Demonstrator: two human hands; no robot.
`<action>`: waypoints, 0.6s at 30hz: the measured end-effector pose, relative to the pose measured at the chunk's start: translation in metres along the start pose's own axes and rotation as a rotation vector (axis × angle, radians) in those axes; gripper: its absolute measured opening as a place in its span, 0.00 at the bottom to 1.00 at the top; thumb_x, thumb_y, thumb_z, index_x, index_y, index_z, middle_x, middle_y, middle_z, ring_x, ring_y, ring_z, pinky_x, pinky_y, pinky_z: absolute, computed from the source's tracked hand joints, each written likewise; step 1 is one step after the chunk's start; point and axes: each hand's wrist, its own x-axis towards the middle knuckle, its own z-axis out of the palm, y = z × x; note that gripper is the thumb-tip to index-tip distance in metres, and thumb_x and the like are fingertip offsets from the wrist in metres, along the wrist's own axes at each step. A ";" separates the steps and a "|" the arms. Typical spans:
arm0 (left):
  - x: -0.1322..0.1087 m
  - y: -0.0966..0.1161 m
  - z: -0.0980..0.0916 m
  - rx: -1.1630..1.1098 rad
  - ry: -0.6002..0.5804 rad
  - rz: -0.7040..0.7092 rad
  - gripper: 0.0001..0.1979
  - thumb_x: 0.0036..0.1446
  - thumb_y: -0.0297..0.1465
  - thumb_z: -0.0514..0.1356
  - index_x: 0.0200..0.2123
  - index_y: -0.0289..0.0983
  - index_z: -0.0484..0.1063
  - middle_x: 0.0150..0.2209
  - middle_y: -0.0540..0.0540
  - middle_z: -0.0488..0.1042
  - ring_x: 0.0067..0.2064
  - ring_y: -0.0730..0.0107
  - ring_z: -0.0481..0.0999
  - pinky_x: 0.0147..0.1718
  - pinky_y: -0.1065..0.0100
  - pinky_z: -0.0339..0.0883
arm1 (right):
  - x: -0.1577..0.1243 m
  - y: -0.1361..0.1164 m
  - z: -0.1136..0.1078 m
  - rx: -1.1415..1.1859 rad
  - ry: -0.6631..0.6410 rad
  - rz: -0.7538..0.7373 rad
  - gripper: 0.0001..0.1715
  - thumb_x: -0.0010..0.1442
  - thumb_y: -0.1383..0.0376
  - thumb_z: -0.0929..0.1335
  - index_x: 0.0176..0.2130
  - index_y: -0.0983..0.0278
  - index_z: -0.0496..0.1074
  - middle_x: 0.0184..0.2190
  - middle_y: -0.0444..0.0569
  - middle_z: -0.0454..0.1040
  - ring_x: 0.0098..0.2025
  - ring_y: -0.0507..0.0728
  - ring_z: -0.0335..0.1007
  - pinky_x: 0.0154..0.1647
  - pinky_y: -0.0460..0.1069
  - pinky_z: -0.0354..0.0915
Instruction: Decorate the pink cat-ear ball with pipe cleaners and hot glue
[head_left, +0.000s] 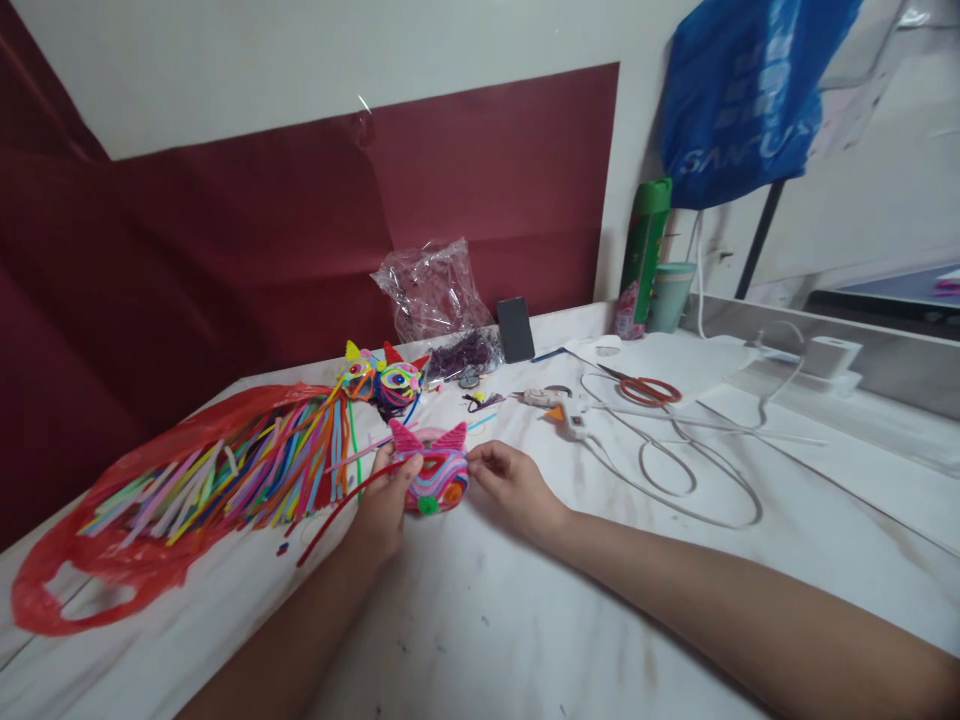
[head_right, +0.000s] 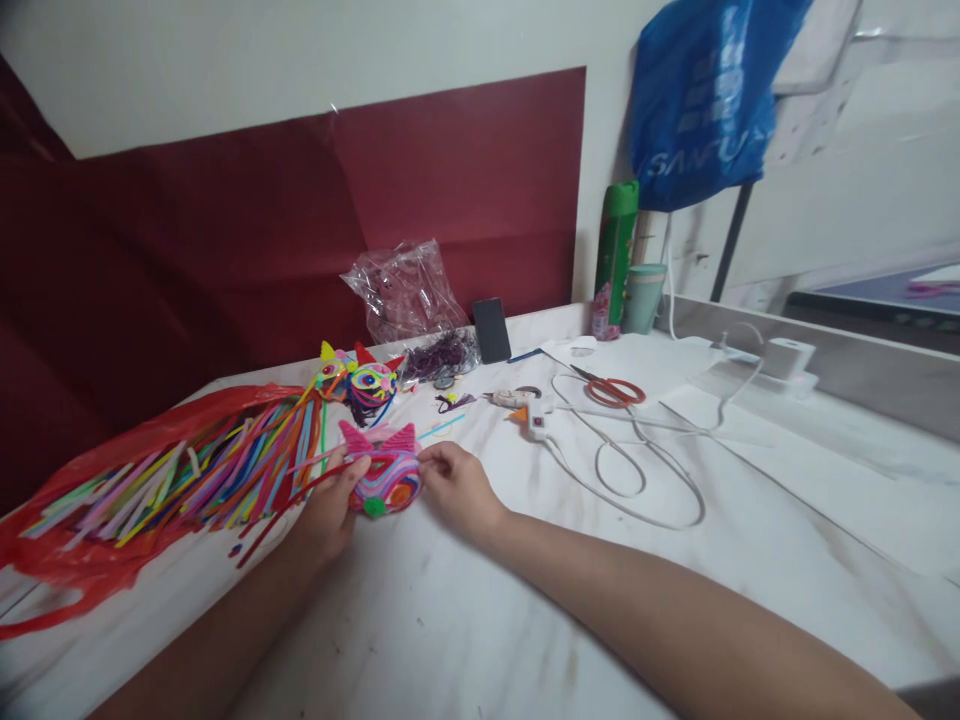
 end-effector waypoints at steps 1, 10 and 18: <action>0.000 0.001 0.000 -0.020 -0.001 -0.014 0.30 0.38 0.37 0.73 0.47 0.38 0.70 0.37 0.46 0.81 0.41 0.57 0.81 0.43 0.61 0.73 | 0.001 0.000 0.000 0.028 0.016 0.054 0.06 0.57 0.63 0.68 0.36 0.63 0.72 0.29 0.45 0.74 0.32 0.54 0.71 0.35 0.49 0.69; -0.009 0.001 0.008 -0.036 -0.051 -0.048 0.33 0.40 0.38 0.72 0.51 0.37 0.68 0.38 0.45 0.81 0.42 0.56 0.81 0.43 0.60 0.73 | 0.000 -0.018 -0.002 0.065 -0.030 0.179 0.28 0.52 0.59 0.71 0.51 0.64 0.68 0.47 0.54 0.74 0.47 0.60 0.71 0.44 0.53 0.69; -0.014 -0.001 0.010 0.079 -0.078 -0.021 0.34 0.41 0.36 0.72 0.53 0.37 0.68 0.38 0.44 0.81 0.41 0.56 0.81 0.42 0.60 0.73 | 0.000 -0.018 -0.001 -0.031 0.070 0.120 0.17 0.51 0.60 0.71 0.40 0.64 0.69 0.38 0.50 0.73 0.40 0.58 0.70 0.36 0.51 0.68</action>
